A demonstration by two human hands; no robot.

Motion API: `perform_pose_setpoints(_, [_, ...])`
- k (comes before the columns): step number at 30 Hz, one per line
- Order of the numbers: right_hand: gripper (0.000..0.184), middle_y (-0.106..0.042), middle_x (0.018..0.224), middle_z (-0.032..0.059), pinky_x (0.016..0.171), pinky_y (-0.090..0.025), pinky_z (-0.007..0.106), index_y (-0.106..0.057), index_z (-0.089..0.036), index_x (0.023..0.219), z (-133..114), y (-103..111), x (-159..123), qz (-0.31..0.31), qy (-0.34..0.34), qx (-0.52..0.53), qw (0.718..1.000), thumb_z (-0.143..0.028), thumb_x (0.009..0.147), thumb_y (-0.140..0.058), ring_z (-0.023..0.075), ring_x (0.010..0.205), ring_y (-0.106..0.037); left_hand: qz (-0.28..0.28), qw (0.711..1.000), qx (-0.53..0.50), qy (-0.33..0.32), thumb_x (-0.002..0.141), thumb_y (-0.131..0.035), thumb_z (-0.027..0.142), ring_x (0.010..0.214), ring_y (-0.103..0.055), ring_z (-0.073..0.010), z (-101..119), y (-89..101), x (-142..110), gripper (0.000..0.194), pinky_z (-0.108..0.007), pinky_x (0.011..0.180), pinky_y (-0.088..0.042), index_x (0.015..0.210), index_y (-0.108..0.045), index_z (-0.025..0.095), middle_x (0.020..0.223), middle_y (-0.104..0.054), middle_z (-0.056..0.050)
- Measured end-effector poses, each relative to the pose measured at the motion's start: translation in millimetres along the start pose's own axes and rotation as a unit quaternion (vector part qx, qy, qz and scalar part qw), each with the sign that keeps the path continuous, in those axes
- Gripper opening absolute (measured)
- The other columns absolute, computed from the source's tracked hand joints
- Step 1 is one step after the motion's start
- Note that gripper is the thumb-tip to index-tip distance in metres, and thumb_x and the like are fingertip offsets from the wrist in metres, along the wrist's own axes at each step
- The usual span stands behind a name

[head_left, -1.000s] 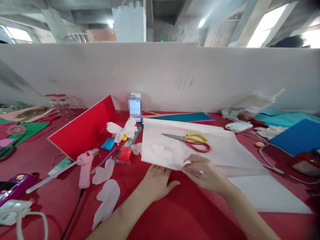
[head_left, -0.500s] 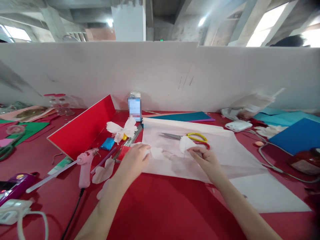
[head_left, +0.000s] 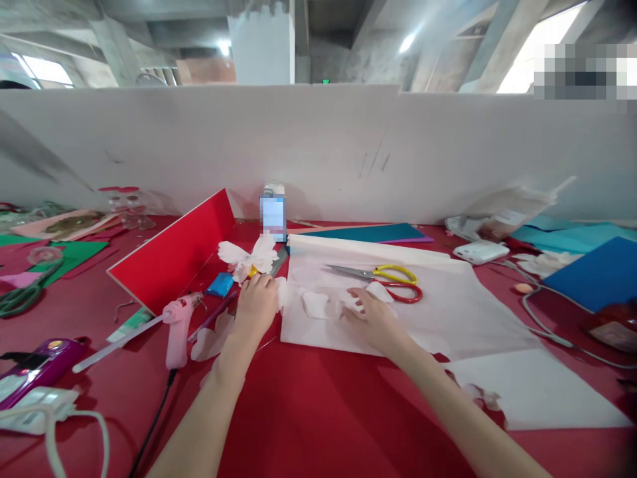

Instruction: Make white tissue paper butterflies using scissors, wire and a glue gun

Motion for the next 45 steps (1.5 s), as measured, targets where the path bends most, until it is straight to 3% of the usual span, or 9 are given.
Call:
perform_pose_setpoints(4, [0.040, -0.064, 0.078, 0.0059, 0.062, -0.044, 0.029, -0.058, -0.014, 0.104, -3, -14, 25, -0.083, -0.053, 0.008, 0.995, -0.025, 0.068, -0.070, 0.0181, 0.068, -0.060, 0.006, 0.999, -0.034, -0.002, 0.087, -0.038, 0.013, 0.094, -0.056, -0.0229, -10, 8.3, -3, 0.025, -0.035, 0.086, -0.044, 0.090, -0.063, 0.015, 0.094, -0.065, -0.009])
perform_pose_setpoints(9, [0.014, -0.054, 0.058, -0.0044, 0.056, -0.041, 0.025, -0.058, -0.015, 0.067, -7, -15, 33, -0.145, -0.076, 0.061, 0.985, -0.021, 0.071, -0.070, 0.0111, 0.055, -0.051, -0.017, 0.998, -0.064, -0.021, 0.079, -0.044, 0.011, 0.097, -0.056, -0.0219, -15, 12.6, -4, 0.024, -0.034, 0.088, -0.044, 0.092, -0.063, 0.018, 0.098, -0.065, -0.006])
perform_pose_setpoints(14, [0.013, -0.056, 0.058, -0.0034, 0.055, -0.041, 0.025, -0.058, -0.018, 0.068, -19, -12, 13, -0.109, -0.089, 0.217, 0.966, -0.027, 0.066, -0.067, 0.0144, 0.059, -0.056, -0.043, 0.997, -0.064, -0.011, 0.083, -0.044, 0.015, 0.106, -0.053, -0.0236, -4, 13.6, -8, 0.029, -0.036, 0.093, -0.041, 0.106, -0.061, 0.019, 0.108, -0.065, -0.007])
perform_pose_setpoints(19, [0.033, -0.061, 0.069, -0.0011, 0.066, -0.050, 0.028, -0.053, -0.020, 0.085, -20, -25, -14, -0.071, -0.130, 0.395, 0.907, -0.047, 0.069, -0.064, 0.0156, 0.066, -0.063, -0.076, 0.995, -0.036, 0.059, 0.090, -0.040, 0.024, 0.110, -0.053, -0.0293, -5, 4.3, 5, 0.030, -0.043, 0.093, -0.040, 0.111, -0.058, 0.013, 0.110, -0.064, -0.014])
perform_pose_setpoints(25, [0.034, -0.060, 0.077, -0.0021, 0.073, -0.052, 0.027, -0.052, -0.021, 0.083, -10, -35, -22, -0.019, -0.166, 0.519, 0.838, -0.041, 0.064, -0.072, 0.0141, 0.071, -0.063, -0.201, 0.977, -0.031, 0.062, 0.089, -0.054, 0.033, 0.101, -0.058, -0.0208, -11, -6.8, 46, 0.032, -0.042, 0.085, -0.050, 0.117, -0.054, 0.017, 0.119, -0.057, -0.009])
perform_pose_setpoints(30, [0.031, -0.060, 0.074, -0.0022, 0.068, -0.053, 0.024, -0.053, -0.020, 0.078, -8, -36, -20, 0.000, -0.186, 0.568, 0.802, -0.034, 0.062, -0.075, 0.0130, 0.067, -0.062, -0.281, 0.952, -0.072, 0.092, 0.089, -0.054, 0.033, 0.099, -0.059, -0.0203, -10, 4.6, 66, 0.033, -0.041, 0.083, -0.051, 0.118, -0.054, 0.017, 0.119, -0.056, -0.008])
perform_pose_setpoints(34, [0.030, -0.063, 0.075, -0.0011, 0.062, -0.053, 0.021, -0.052, -0.020, 0.078, -7, -36, -21, 0.012, -0.211, 0.591, 0.778, -0.029, 0.061, -0.075, 0.0124, 0.066, -0.063, -0.264, 0.946, -0.166, 0.088, 0.085, -0.056, 0.034, 0.084, -0.061, -0.0200, -13, 41.9, 65, 0.023, -0.031, 0.070, -0.050, 0.099, -0.061, 0.017, 0.092, -0.063, -0.004])
perform_pose_setpoints(38, [0.030, -0.064, 0.071, 0.0003, 0.060, -0.056, 0.023, -0.051, -0.021, 0.077, -5, -36, -21, 0.019, -0.232, 0.613, 0.755, -0.025, 0.061, -0.075, 0.0163, 0.069, -0.065, -0.223, 0.933, -0.274, 0.076, 0.087, -0.046, 0.038, 0.071, -0.061, -0.0145, -8, 79.5, 55, 0.031, -0.020, 0.055, -0.042, 0.107, -0.054, 0.017, 0.080, -0.061, 0.001])
perform_pose_setpoints(45, [0.029, -0.063, 0.073, -0.0001, 0.069, -0.060, 0.028, -0.048, -0.023, 0.075, -1, -33, -21, 0.055, -0.239, 0.650, 0.719, -0.019, 0.063, -0.074, 0.0207, 0.082, -0.067, -0.202, 0.940, -0.255, 0.098, 0.077, -0.054, 0.029, 0.083, -0.063, -0.0195, 20, 52.1, 55, 0.025, -0.027, 0.069, -0.045, 0.100, -0.057, 0.018, 0.097, -0.068, -0.008])
Point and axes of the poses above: each hand's wrist, its own x-axis towards the middle knuckle, its own y-axis out of the back of the hand, z = x × y, the point moved 3 cm from there along x, towards the middle knuckle
